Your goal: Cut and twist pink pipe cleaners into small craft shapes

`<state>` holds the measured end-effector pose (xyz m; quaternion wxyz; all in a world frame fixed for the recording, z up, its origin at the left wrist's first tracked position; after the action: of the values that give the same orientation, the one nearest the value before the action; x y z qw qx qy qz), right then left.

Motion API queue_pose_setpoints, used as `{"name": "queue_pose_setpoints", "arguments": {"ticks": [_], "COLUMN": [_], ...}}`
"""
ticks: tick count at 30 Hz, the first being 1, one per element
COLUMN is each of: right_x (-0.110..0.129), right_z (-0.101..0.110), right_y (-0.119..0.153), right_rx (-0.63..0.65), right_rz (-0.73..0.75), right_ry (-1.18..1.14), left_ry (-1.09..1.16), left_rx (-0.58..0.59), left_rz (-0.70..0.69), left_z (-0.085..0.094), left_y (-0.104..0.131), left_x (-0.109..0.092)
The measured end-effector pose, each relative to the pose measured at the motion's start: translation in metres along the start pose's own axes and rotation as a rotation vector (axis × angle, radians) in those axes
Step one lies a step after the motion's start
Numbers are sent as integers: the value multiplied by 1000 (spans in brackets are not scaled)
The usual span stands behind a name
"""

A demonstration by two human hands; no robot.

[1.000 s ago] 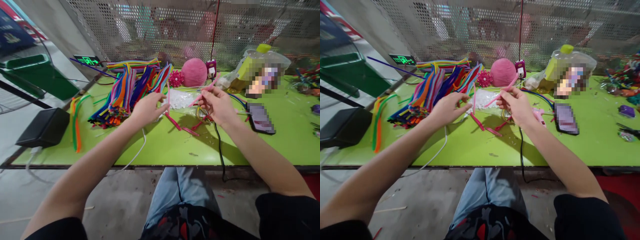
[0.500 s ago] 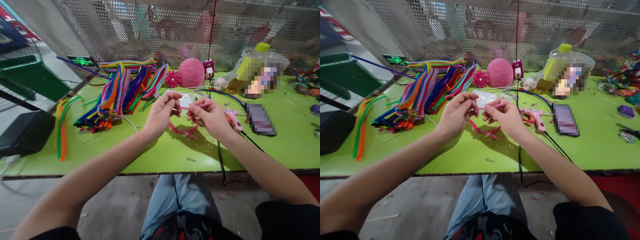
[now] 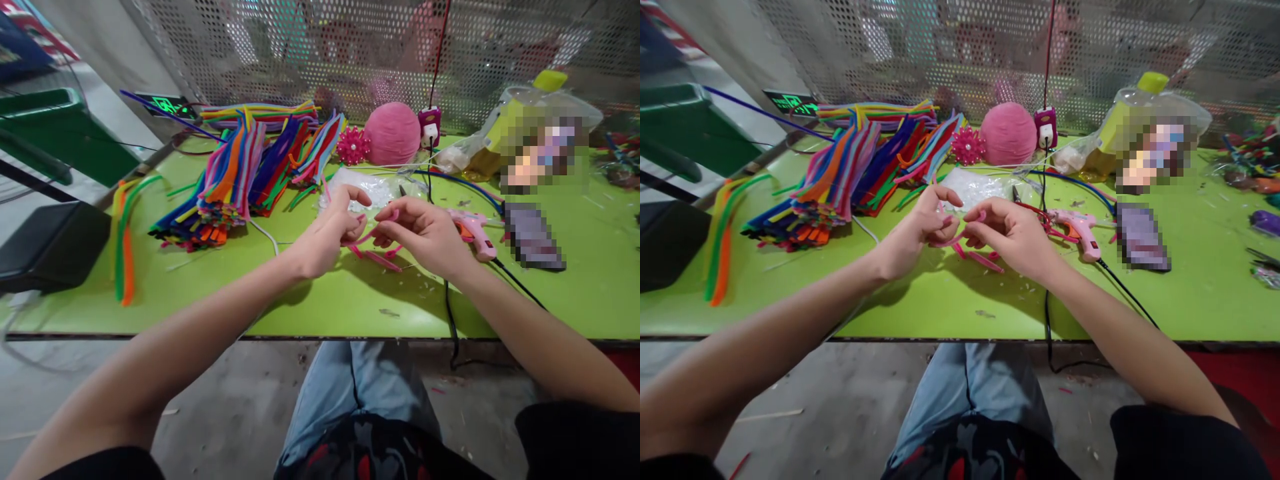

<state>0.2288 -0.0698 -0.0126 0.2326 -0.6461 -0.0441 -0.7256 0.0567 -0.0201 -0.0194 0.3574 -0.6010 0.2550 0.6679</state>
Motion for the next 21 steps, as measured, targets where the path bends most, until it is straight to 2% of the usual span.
{"name": "queue_pose_setpoints", "arguments": {"ticks": [5, 7, 10, 15, 18, 21], "right_x": [-6, -6, -4, -5, -9, -11], "right_z": [-9, -13, -15, -6, 2, 8], "right_y": [-1, -2, -2, -3, -4, -5], "right_rx": [58, 42, -39, -179, -293, -355], "right_rz": [-20, -7, 1, -72, -90, -138], "right_ry": [17, 15, 23, -204, -338, -400], "left_ry": [68, 54, 38, 141, 104, 41], "left_rx": [-6, -13, 5, 54, 32, -16], "left_rz": [90, 138, 157, 25, -50, -21], "left_z": [-3, -4, -8, -6, 0, 3], "left_y": [-1, 0, 1, -1, -3, -4], "left_x": [11, 10, 1, -14, -13, -8]}}
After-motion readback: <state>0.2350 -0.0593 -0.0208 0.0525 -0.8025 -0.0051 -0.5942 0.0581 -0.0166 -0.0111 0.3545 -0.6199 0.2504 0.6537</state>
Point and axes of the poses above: each hand's wrist, its own y-axis away from the middle knuckle, its own z-axis out of the back of the hand, x = y × z, the point moved 3 cm from there along -y, towards the middle knuckle, and after that the axes turned 15 degrees about x, right-handed, at the moved point
